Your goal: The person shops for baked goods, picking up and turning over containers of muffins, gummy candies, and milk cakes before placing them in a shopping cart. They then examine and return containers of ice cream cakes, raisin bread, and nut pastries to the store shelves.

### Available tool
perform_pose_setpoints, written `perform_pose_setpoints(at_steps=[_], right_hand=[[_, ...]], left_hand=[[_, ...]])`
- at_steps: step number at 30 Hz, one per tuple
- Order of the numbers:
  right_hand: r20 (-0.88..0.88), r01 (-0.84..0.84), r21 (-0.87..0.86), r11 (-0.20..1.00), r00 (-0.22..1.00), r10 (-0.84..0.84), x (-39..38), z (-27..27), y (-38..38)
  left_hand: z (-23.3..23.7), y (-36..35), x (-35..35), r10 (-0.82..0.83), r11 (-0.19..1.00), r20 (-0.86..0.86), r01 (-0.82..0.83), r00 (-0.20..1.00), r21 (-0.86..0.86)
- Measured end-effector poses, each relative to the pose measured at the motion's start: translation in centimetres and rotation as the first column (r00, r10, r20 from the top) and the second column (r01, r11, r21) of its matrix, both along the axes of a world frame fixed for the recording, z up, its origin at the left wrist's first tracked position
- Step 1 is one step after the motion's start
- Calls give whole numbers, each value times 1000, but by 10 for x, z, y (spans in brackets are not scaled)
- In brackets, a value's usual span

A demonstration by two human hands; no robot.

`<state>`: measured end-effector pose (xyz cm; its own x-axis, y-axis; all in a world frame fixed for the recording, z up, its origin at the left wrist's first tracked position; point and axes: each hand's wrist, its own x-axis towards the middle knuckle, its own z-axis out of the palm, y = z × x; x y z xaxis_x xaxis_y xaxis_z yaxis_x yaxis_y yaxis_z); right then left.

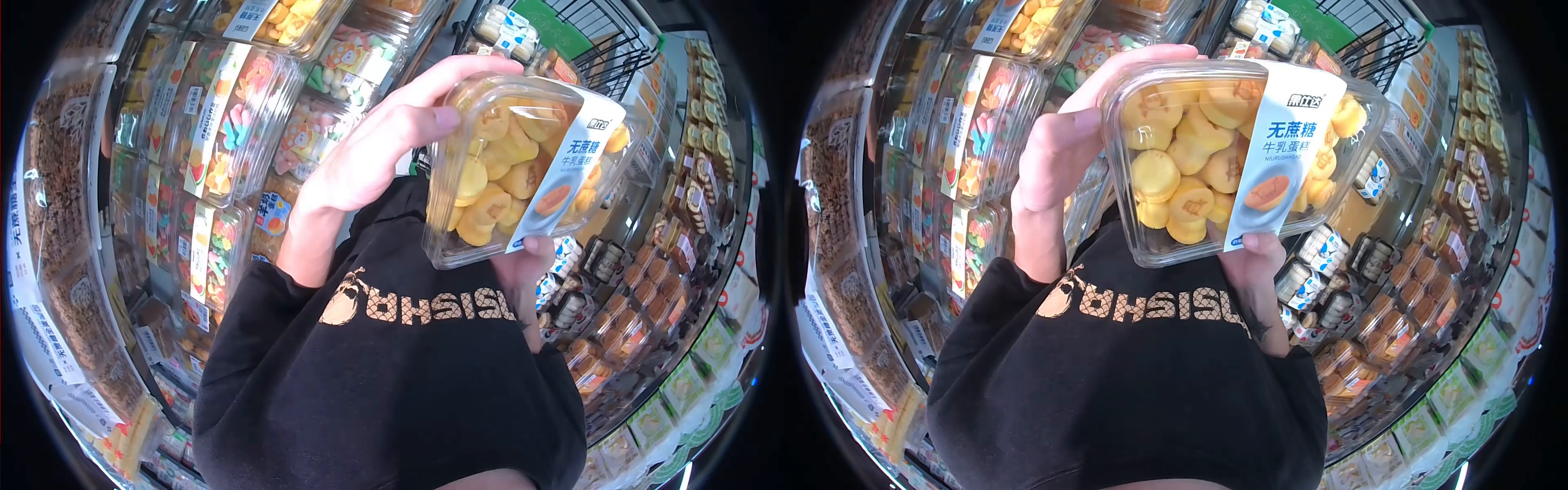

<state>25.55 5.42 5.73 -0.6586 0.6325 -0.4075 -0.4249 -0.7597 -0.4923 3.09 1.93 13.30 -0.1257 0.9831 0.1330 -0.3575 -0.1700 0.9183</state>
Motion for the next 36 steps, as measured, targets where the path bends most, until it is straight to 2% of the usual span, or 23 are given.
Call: perform_pose_setpoints(at_steps=[2, 9, 12, 14, 15, 17, 21, 26, 32, 36], right_hand=[[-58, 59, -70, 996, 996, -64, -3, 0, 0], [-88, 44, -78, 996, 995, -51, -7, -5, 2], [-108, 50, -78, 996, 992, -58, -8, -6, 3], [-157, 52, -120, 991, 985, -70, -7, -9, 3], [-157, 52, -120, 991, 985, -71, -7, -8, 4], [-147, 44, -116, 992, 987, -61, -9, -6, 4], [-94, 57, -89, 994, 993, -65, -9, -4, 4], [-16, 97, -84, 992, 995, -99, -10, 0, 2], [-77, 20, -16, 1000, 997, -22, -9, -4, 4], [-47, 76, -4, 997, 996, -76, -11, -4, 3]], left_hand=[[4, -1, 4, 18, 1000, -15, -18, 1000, -13], [6, -3, 4, 36, 998, -100, -41, 994, -47], [6, -4, 3, 42, 995, -162, -56, 986, -81], [6, -5, 1, 24, 995, -274, -50, 961, -89], [5, -4, 2, 23, 995, -275, -49, 961, -89], [2, -1, 5, 76, 997, -189, -73, 979, 20], [1, 1, 1, 68, 997, -192, -76, 979, -31], [-4, 6, -4, 97, 995, -171, -94, 981, 24], [-9, 8, -3, 95, 995, -96, -93, 991, 32], [-6, 8, 0, 97, 995, -141, -94, 985, 27]])
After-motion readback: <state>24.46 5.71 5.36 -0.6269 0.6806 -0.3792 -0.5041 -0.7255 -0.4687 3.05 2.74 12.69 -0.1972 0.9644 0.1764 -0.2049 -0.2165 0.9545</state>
